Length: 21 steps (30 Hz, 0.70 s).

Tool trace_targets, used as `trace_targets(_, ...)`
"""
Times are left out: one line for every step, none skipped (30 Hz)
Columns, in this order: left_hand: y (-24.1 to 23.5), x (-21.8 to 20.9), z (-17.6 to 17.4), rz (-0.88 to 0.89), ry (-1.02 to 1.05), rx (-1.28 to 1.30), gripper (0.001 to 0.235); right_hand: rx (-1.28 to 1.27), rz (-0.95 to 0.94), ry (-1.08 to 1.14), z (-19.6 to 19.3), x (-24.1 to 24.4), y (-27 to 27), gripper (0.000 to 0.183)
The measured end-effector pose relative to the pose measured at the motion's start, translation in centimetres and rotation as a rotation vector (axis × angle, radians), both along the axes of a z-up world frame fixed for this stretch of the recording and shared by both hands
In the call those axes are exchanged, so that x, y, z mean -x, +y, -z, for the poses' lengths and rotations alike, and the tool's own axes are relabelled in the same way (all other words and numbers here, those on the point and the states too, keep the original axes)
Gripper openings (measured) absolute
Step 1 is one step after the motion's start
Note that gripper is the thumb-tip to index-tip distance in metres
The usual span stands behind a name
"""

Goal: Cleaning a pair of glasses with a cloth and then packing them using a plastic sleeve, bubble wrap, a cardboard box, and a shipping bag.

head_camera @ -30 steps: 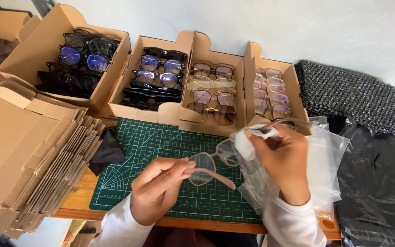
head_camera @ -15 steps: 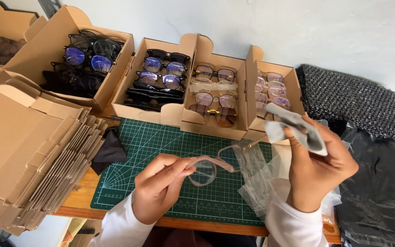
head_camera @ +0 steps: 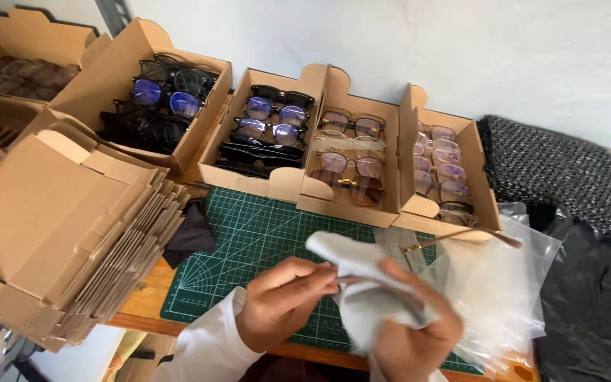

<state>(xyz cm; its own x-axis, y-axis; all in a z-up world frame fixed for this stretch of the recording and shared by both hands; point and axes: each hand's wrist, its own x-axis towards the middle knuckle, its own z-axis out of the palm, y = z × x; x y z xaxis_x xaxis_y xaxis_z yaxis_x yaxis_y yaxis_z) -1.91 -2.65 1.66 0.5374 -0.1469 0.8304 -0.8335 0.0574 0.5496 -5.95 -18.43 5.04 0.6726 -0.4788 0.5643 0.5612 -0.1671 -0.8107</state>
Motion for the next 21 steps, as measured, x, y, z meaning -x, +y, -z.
trace_targets(0.0,-0.1,0.3,0.013,-0.041,0.015,0.043,0.039,-0.137,-0.085,-0.3,-0.1,0.7,0.039)
trace_targets(0.1,-0.2,0.5,0.027,-0.082,0.031,0.046,0.078,-0.274,-0.17,-0.6,-0.2,1.3,0.033)
trace_targets(0.1,-0.2,0.7,0.026,-0.08,0.03,0.046,0.077,-0.275,-0.168,-0.5,-0.4,1.8,0.033)
trace_targets(0.1,-0.2,0.9,-0.034,-0.089,0.039,0.039,0.117,-0.282,-0.191,-0.4,-0.6,2.2,0.032)
trace_targets(0.0,-0.3,1.1,-0.091,-0.098,0.051,0.031,0.158,-0.285,-0.215,-0.3,-0.8,2.5,0.032)
trace_targets(0.3,-0.2,0.7,-0.087,-0.097,0.051,0.031,0.159,-0.282,-0.214,-0.3,-1.1,2.2,0.032)
trace_targets(0.6,-0.2,0.3,-0.088,-0.085,0.015,0.031,0.246,-0.287,-0.221,-0.2,-1.4,2.0,0.031)
trace_targets(1.0,-0.1,-0.2,-0.089,-0.073,-0.022,0.032,0.333,-0.293,-0.228,-0.2,-1.6,1.7,0.031)
trace_targets(1.0,-0.1,-0.4,-0.088,-0.074,-0.021,0.032,0.334,-0.292,-0.229,-1.0,-1.3,1.6,0.031)
trace_targets(1.0,0.0,-0.6,-0.063,-0.075,-0.038,0.036,0.253,-0.272,-0.159,-1.8,-1.0,1.5,0.02)
trace_targets(1.0,0.0,-0.8,-0.039,-0.077,-0.054,0.04,0.174,-0.254,-0.091,-2.6,-0.7,1.3,0.01)
trace_targets(0.8,-0.1,0.0,-0.04,-0.079,-0.052,0.04,0.176,-0.254,-0.093,-2.5,-0.3,0.9,0.01)
trace_targets(0.6,-0.2,0.8,-0.029,-0.09,-0.025,0.042,-0.053,-0.232,-0.083,-2.5,0.0,0.4,0.017)
trace_targets(0.4,-0.3,1.6,-0.018,-0.1,0.002,0.045,-0.283,-0.206,-0.076,-2.5,0.3,0.0,0.028)
trace_targets(0.5,-0.4,1.5,-0.02,-0.101,0.004,0.045,-0.28,-0.208,-0.076,-1.5,0.4,-0.6,0.028)
trace_targets(0.6,-0.6,1.4,-0.023,-0.152,-0.004,0.046,-0.312,-0.108,-0.03,-0.6,0.5,-1.3,0.031)
trace_targets(0.6,-0.8,1.4,-0.024,-0.203,-0.013,0.046,-0.344,-0.006,0.017,0.3,0.6,-1.9,0.035)
trace_targets(1.0,-0.7,0.8,-0.024,-0.203,-0.012,0.046,-0.343,-0.007,0.017,0.1,0.4,-0.8,0.035)
trace_targets(1.3,-0.6,0.3,-0.03,-0.189,-0.051,0.045,-0.422,-0.044,0.002,-0.1,0.2,0.4,0.028)
trace_targets(1.7,-0.5,-0.2,-0.036,-0.174,-0.09,0.045,-0.502,-0.081,-0.013,-0.3,0.1,1.5,0.027)
trace_targets(1.7,-0.3,-0.2,-0.035,-0.174,-0.092,0.045,-0.504,-0.08,-0.012,-0.5,-0.1,1.9,0.027)
